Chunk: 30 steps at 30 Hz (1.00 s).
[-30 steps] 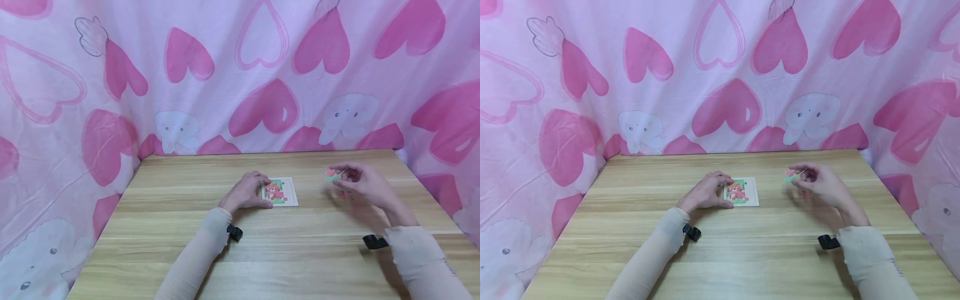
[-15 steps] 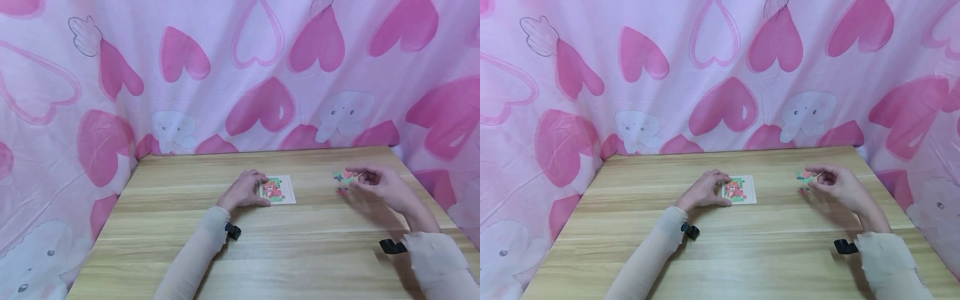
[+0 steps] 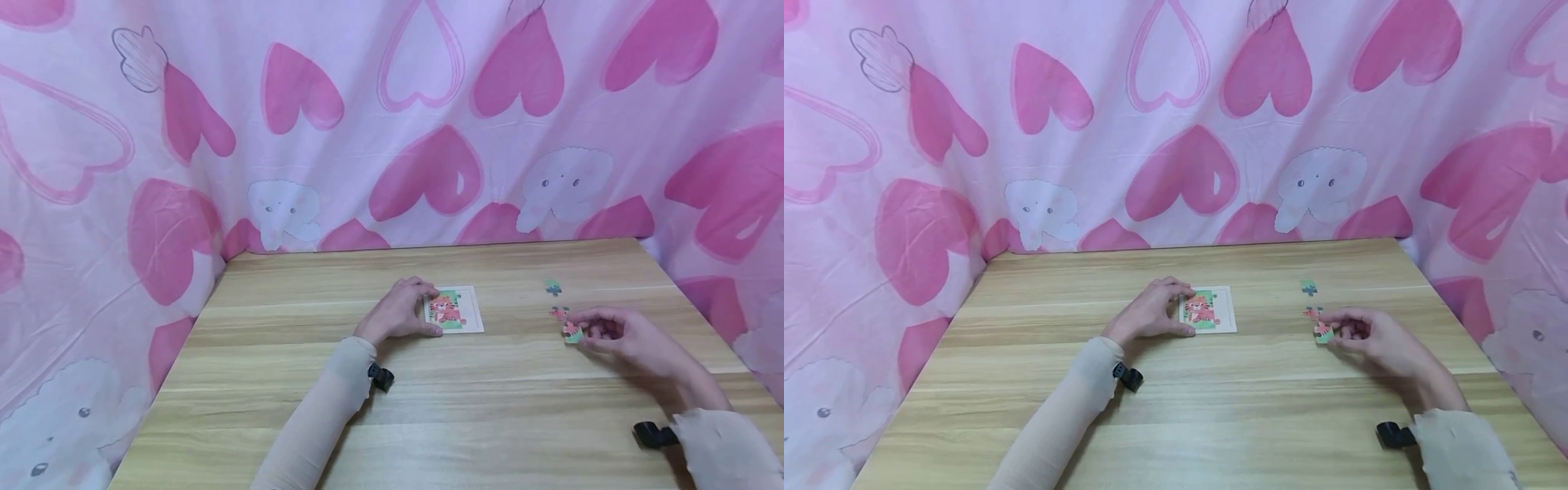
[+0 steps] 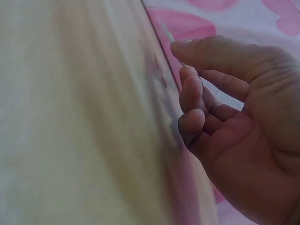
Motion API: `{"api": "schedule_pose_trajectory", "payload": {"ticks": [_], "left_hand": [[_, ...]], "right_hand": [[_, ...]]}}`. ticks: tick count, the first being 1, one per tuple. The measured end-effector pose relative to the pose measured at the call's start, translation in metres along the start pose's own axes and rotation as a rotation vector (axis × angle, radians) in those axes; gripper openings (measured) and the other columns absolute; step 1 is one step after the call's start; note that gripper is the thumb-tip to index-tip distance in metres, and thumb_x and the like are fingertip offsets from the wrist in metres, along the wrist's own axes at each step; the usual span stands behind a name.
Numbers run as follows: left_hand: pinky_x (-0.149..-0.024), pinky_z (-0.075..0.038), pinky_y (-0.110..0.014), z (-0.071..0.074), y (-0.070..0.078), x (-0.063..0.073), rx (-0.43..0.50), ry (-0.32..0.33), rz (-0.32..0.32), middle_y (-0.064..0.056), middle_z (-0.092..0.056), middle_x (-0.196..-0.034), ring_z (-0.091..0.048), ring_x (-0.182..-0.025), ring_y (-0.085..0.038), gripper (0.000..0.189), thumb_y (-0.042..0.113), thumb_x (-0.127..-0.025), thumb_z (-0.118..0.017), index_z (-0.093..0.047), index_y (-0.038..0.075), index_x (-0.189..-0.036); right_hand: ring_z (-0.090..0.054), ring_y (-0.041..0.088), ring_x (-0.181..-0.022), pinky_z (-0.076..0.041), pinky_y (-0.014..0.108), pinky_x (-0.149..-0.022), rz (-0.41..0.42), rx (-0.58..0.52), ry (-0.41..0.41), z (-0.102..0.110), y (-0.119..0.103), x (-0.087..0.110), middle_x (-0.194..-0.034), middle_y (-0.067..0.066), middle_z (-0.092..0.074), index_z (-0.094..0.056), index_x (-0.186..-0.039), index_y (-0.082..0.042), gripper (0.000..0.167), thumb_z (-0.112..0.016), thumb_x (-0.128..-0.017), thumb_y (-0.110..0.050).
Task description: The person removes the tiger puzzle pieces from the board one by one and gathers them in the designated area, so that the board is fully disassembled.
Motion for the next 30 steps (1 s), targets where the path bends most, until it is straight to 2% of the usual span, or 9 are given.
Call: {"api": "schedule_pose_trajectory", "payload": {"ticks": [6,15,30], "left_hand": [[-0.130,-0.042,-0.043,-0.001,-0.003,0.002,0.001,0.000,0.018,-0.002,-0.058,-0.159,-0.050,-0.149,-0.026,0.086,0.048,-0.083,-0.100,-0.065,0.019,-0.156],[-0.129,-0.042,-0.041,-0.001,0.000,0.002,-0.006,0.006,-0.002,-0.003,-0.060,-0.157,-0.051,-0.147,-0.025,0.084,0.048,-0.084,-0.099,-0.065,0.017,-0.155],[-0.127,-0.044,-0.038,0.000,0.001,0.002,0.009,0.019,0.012,-0.001,-0.063,-0.149,-0.053,-0.141,-0.023,0.080,0.047,-0.083,-0.100,-0.068,0.014,-0.149]], "right_hand": [[-0.063,0.014,-0.087,-0.056,0.023,-0.072,-0.021,0.015,-0.020,-0.004,0.006,0.001,-0.110,0.008,-0.075,-0.075,-0.137,-0.003,0.039,-0.084,-0.099,-0.006],[-0.058,0.014,-0.087,-0.051,0.025,-0.068,-0.049,-0.001,-0.028,-0.005,0.009,0.002,-0.110,0.009,-0.070,-0.073,-0.138,-0.002,0.039,-0.082,-0.100,-0.004],[-0.055,0.014,-0.087,-0.048,0.027,-0.067,-0.064,0.009,-0.016,-0.007,0.014,0.004,-0.110,0.008,-0.066,-0.072,-0.140,-0.001,0.041,-0.082,-0.100,-0.003]]}}
Point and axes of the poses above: each hand's wrist, its own x-axis away from the middle knuckle, its own z-axis out of the back of the hand, y = z × x, the point moved 6 cm from there along -x, towards the middle knuckle
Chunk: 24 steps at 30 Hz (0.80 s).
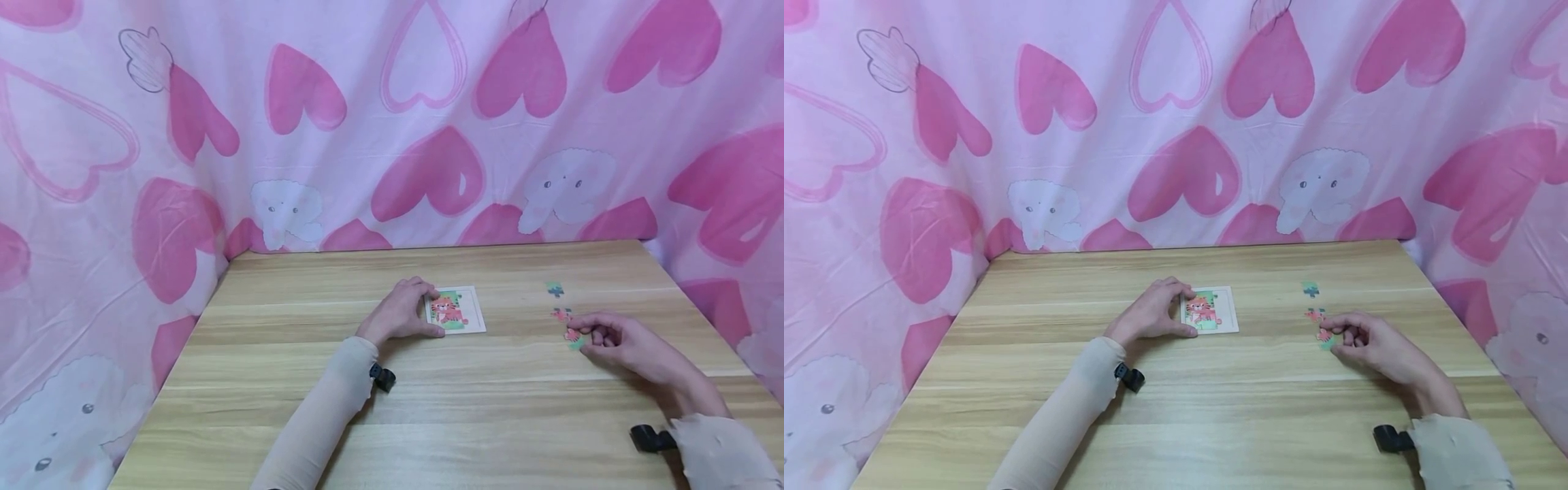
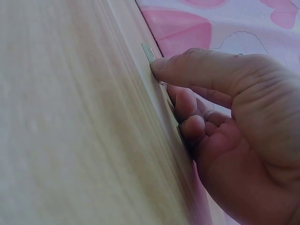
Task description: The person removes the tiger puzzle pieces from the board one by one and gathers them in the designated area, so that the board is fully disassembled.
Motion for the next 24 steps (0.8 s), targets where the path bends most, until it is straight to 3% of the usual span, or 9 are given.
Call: {"api": "schedule_pose_trajectory", "payload": {"ticks": [7,14,24], "left_hand": [[-0.128,-0.042,-0.038,0.0002,0.0003,-0.0003,0.004,0.004,-0.010,0.000,-0.063,-0.148,-0.053,-0.141,-0.023,0.078,0.046,-0.082,-0.101,-0.069,0.014,-0.145],[-0.129,-0.042,-0.038,0.0002,-0.0006,-0.0009,-0.002,0.005,-0.010,-0.001,-0.063,-0.148,-0.052,-0.144,-0.024,0.080,0.047,-0.082,-0.101,-0.067,0.014,-0.146],[-0.129,-0.041,-0.038,-0.0009,-0.0016,-0.0022,-0.015,0.001,-0.009,-0.002,-0.062,-0.150,-0.052,-0.144,-0.023,0.082,0.049,-0.082,-0.100,-0.066,0.014,-0.148]], "right_hand": [[-0.056,0.013,-0.089,-0.051,0.025,-0.068,-0.012,-0.010,-0.003,-0.0004,-0.0002,0.0003,-0.116,0.009,-0.070,-0.071,-0.141,-0.001,0.042,-0.082,-0.100,-0.003],[-0.056,0.013,-0.088,-0.049,0.025,-0.067,0.040,0.007,-0.008,0.0003,-0.0006,-0.0013,-0.114,0.007,-0.070,-0.070,-0.141,0.001,0.042,-0.081,-0.100,0.000],[-0.065,0.010,-0.095,-0.056,0.021,-0.075,-0.047,-0.083,0.012,0.0039,0.0012,0.0033,-0.120,0.005,-0.077,-0.067,-0.146,0.000,0.046,-0.080,-0.103,-0.007]]}}
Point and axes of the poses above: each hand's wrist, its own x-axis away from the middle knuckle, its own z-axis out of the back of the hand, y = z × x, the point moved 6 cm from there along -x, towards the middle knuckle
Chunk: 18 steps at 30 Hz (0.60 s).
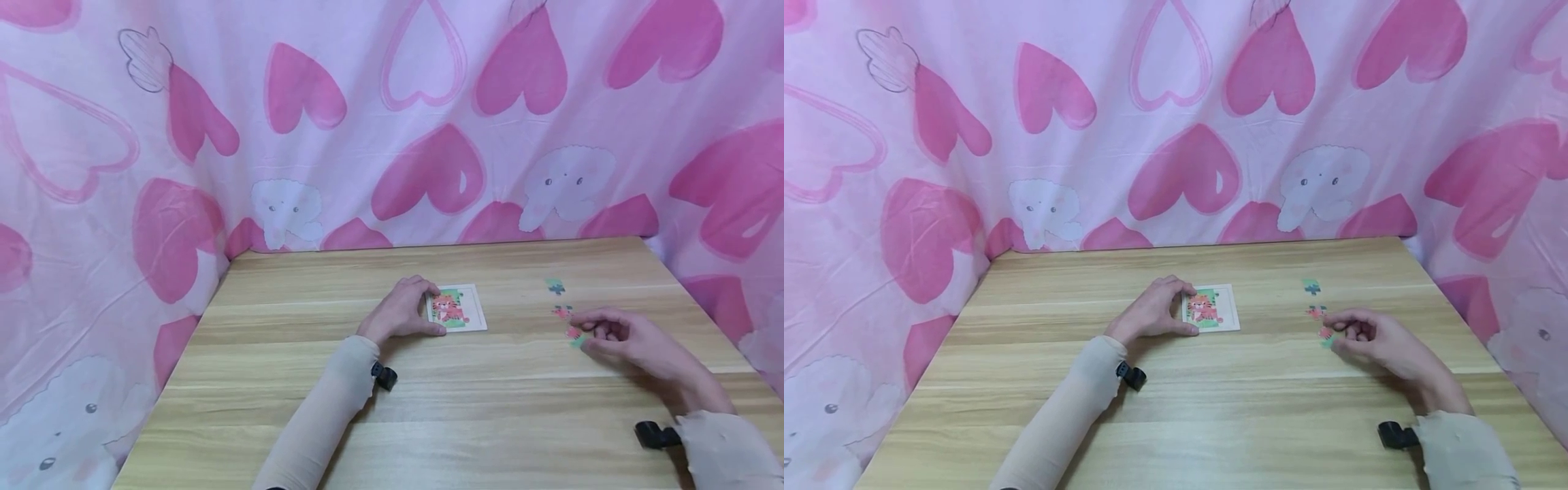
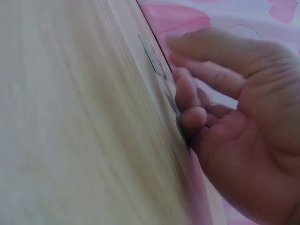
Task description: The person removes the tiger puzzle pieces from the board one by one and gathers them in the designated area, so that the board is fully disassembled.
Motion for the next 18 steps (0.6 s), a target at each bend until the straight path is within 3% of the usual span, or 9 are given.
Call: {"api": "schedule_pose_trajectory", "payload": {"ticks": [5,8,11,18], "left_hand": [[-0.129,-0.041,-0.037,0.000,0.000,0.000,-0.006,0.004,-0.012,-0.001,-0.062,-0.150,-0.052,-0.145,-0.024,0.082,0.050,-0.082,-0.100,-0.067,0.015,-0.148],[-0.129,-0.042,-0.037,0.000,0.000,0.000,-0.010,0.006,-0.014,-0.001,-0.063,-0.149,-0.053,-0.144,-0.024,0.082,0.050,-0.082,-0.100,-0.067,0.014,-0.148],[-0.128,-0.042,-0.037,-0.001,0.000,0.000,-0.011,0.006,-0.017,-0.001,-0.063,-0.149,-0.053,-0.143,-0.024,0.083,0.050,-0.082,-0.100,-0.067,0.014,-0.148],[-0.128,-0.042,-0.036,0.001,0.002,0.001,-0.023,0.009,-0.013,-0.001,-0.063,-0.148,-0.053,-0.142,-0.023,0.082,0.050,-0.082,-0.100,-0.067,0.014,-0.148]], "right_hand": [[-0.070,0.013,-0.100,-0.061,0.022,-0.081,-0.013,-0.054,0.079,0.012,-0.007,0.000,-0.123,0.001,-0.076,-0.061,-0.152,0.001,0.047,-0.073,-0.108,-0.006],[-0.066,0.016,-0.091,-0.058,0.024,-0.072,0.034,-0.019,0.151,0.018,-0.019,-0.004,-0.110,0.008,-0.072,-0.062,-0.152,-0.002,0.046,-0.073,-0.107,-0.005],[-0.066,0.014,-0.091,-0.057,0.023,-0.072,0.039,0.007,0.196,0.022,-0.034,-0.012,-0.109,0.009,-0.072,-0.063,-0.153,-0.007,0.048,-0.075,-0.107,-0.009],[-0.071,0.006,-0.100,-0.058,0.014,-0.081,0.039,-0.038,0.232,0.015,-0.069,-0.043,-0.123,-0.011,-0.073,-0.065,-0.152,-0.013,0.049,-0.080,-0.105,-0.013]]}}
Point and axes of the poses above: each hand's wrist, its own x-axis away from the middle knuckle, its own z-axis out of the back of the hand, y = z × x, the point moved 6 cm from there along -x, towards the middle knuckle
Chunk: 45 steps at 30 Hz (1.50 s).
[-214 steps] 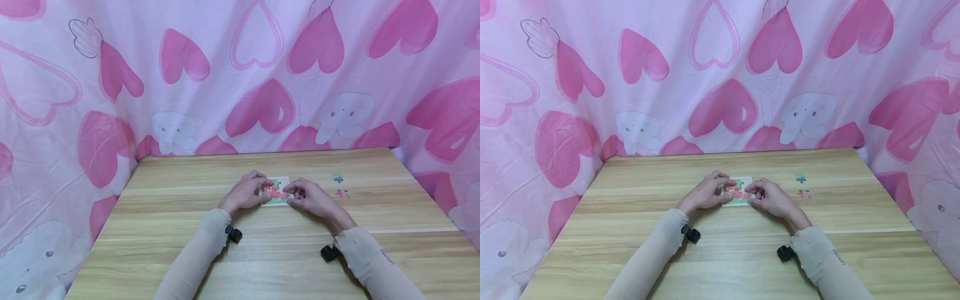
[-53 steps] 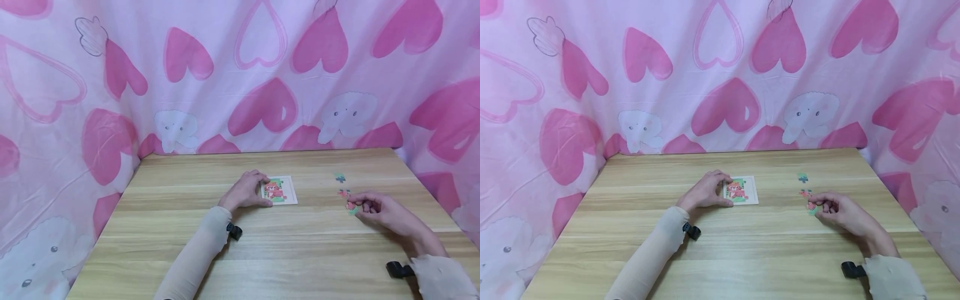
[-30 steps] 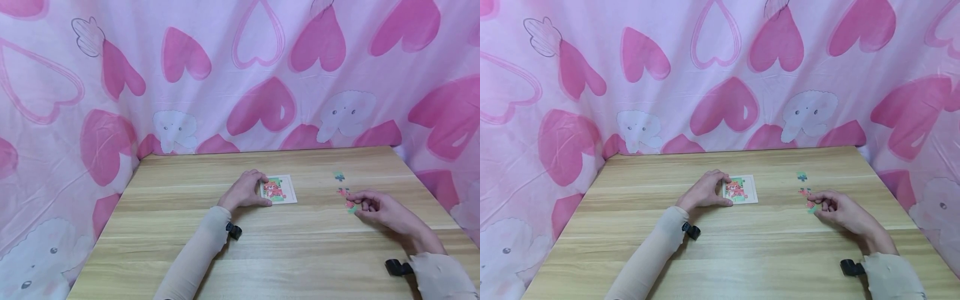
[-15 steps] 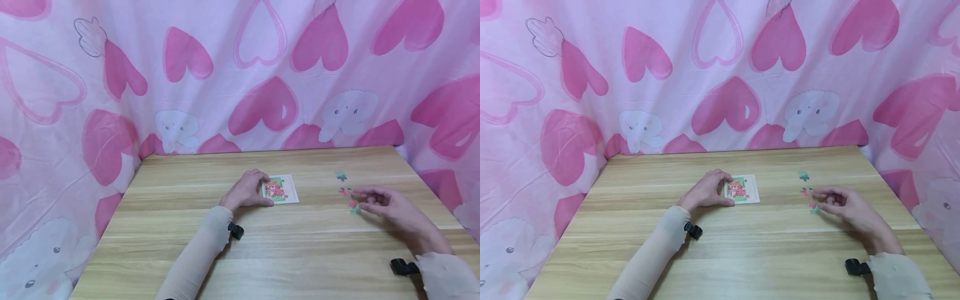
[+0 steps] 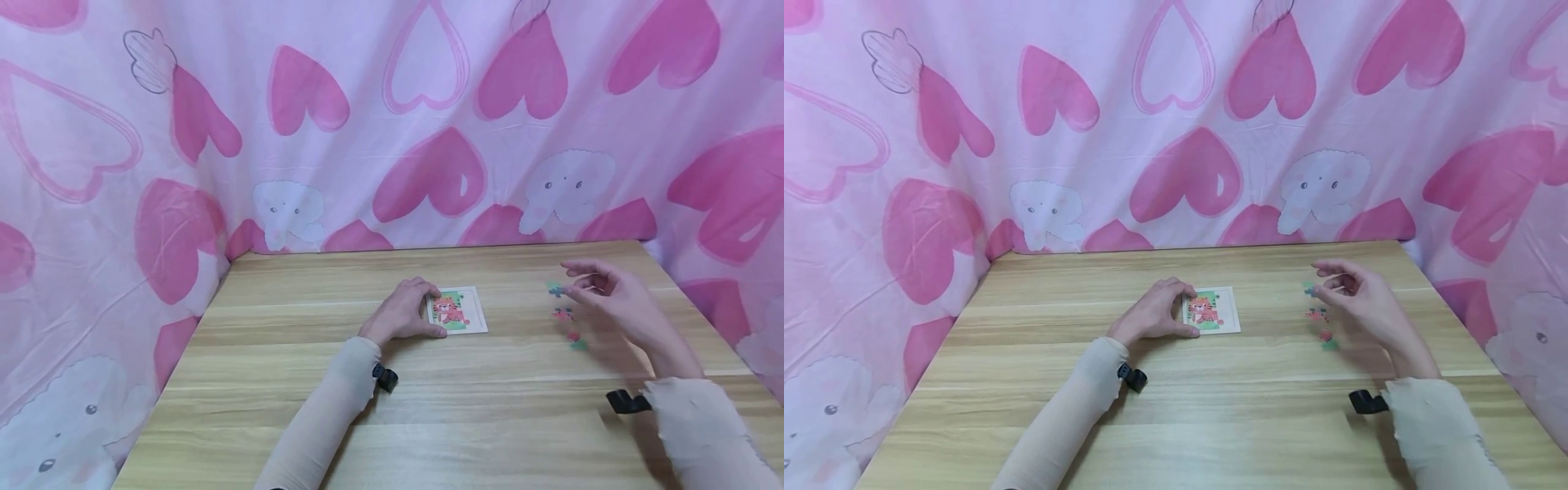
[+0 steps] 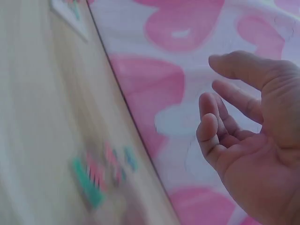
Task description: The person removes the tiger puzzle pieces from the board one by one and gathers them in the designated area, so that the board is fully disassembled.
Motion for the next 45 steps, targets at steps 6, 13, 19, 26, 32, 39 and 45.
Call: {"api": "schedule_pose_trajectory", "payload": {"ticks": [6,13,19,26,32,39,45], "left_hand": [[-0.127,-0.044,-0.037,0.000,0.000,0.001,0.014,-0.007,0.007,-0.002,-0.064,-0.146,-0.054,-0.141,-0.024,0.082,0.049,-0.081,-0.101,-0.067,0.013,-0.147],[-0.126,-0.044,-0.037,-0.002,-0.003,0.002,0.022,-0.002,0.011,-0.002,-0.064,-0.145,-0.054,-0.140,-0.024,0.082,0.049,-0.081,-0.101,-0.068,0.012,-0.147],[-0.128,-0.042,-0.037,-0.002,-0.006,0.002,0.012,0.012,-0.006,-0.003,-0.064,-0.147,-0.054,-0.143,-0.024,0.082,0.049,-0.081,-0.101,-0.068,0.012,-0.146],[-0.128,-0.043,-0.038,-0.002,-0.004,0.002,0.035,0.013,-0.004,-0.002,-0.064,-0.147,-0.054,-0.142,-0.023,0.081,0.050,-0.082,-0.101,-0.068,0.013,-0.146],[-0.127,-0.043,-0.038,-0.002,-0.001,0.001,0.028,0.017,-0.016,-0.003,-0.065,-0.146,-0.055,-0.142,-0.024,0.080,0.050,-0.082,-0.100,-0.068,0.012,-0.146],[-0.128,-0.043,-0.039,-0.001,0.000,0.000,0.025,0.011,-0.021,-0.003,-0.064,-0.147,-0.055,-0.143,-0.025,0.081,0.049,-0.082,-0.100,-0.068,0.012,-0.146],[-0.127,-0.044,-0.039,-0.001,0.000,-0.001,0.023,0.009,-0.022,-0.003,-0.064,-0.146,-0.055,-0.142,-0.025,0.081,0.048,-0.083,-0.100,-0.067,0.011,-0.146]], "right_hand": [[-0.072,0.003,-0.103,-0.063,0.019,-0.079,0.058,-0.038,-0.015,-0.028,-0.026,-0.020,-0.130,-0.014,-0.070,-0.064,-0.151,-0.006,0.050,-0.080,-0.104,-0.012],[-0.072,0.006,-0.107,-0.064,0.021,-0.082,0.061,-0.035,-0.058,-0.061,-0.047,-0.036,-0.138,0.007,-0.066,-0.063,-0.154,-0.009,0.053,-0.080,-0.105,-0.019],[-0.072,0.009,-0.108,-0.066,0.023,-0.087,0.061,-0.088,-0.096,-0.092,-0.056,-0.049,-0.142,0.020,-0.066,-0.062,-0.152,-0.001,0.052,-0.080,-0.104,-0.010],[-0.074,0.029,-0.116,-0.065,0.023,-0.088,0.053,-0.072,-0.141,-0.126,-0.056,-0.058,-0.142,0.021,-0.069,-0.065,-0.149,-0.002,0.048,-0.080,-0.104,-0.010],[-0.073,0.033,-0.114,-0.063,0.021,-0.088,0.027,-0.067,-0.193,-0.151,-0.040,-0.058,-0.137,0.026,-0.068,-0.065,-0.148,0.001,0.048,-0.080,-0.104,-0.009],[-0.076,0.028,-0.105,-0.062,0.022,-0.087,0.009,-0.030,-0.184,-0.169,-0.024,-0.059,-0.122,0.020,-0.075,-0.068,-0.141,0.005,0.047,-0.084,-0.100,-0.008],[-0.073,0.024,-0.102,-0.062,0.026,-0.085,-0.014,0.039,-0.173,-0.173,-0.019,-0.058,-0.117,0.014,-0.076,-0.071,-0.138,0.001,0.042,-0.084,-0.100,-0.011]]}}
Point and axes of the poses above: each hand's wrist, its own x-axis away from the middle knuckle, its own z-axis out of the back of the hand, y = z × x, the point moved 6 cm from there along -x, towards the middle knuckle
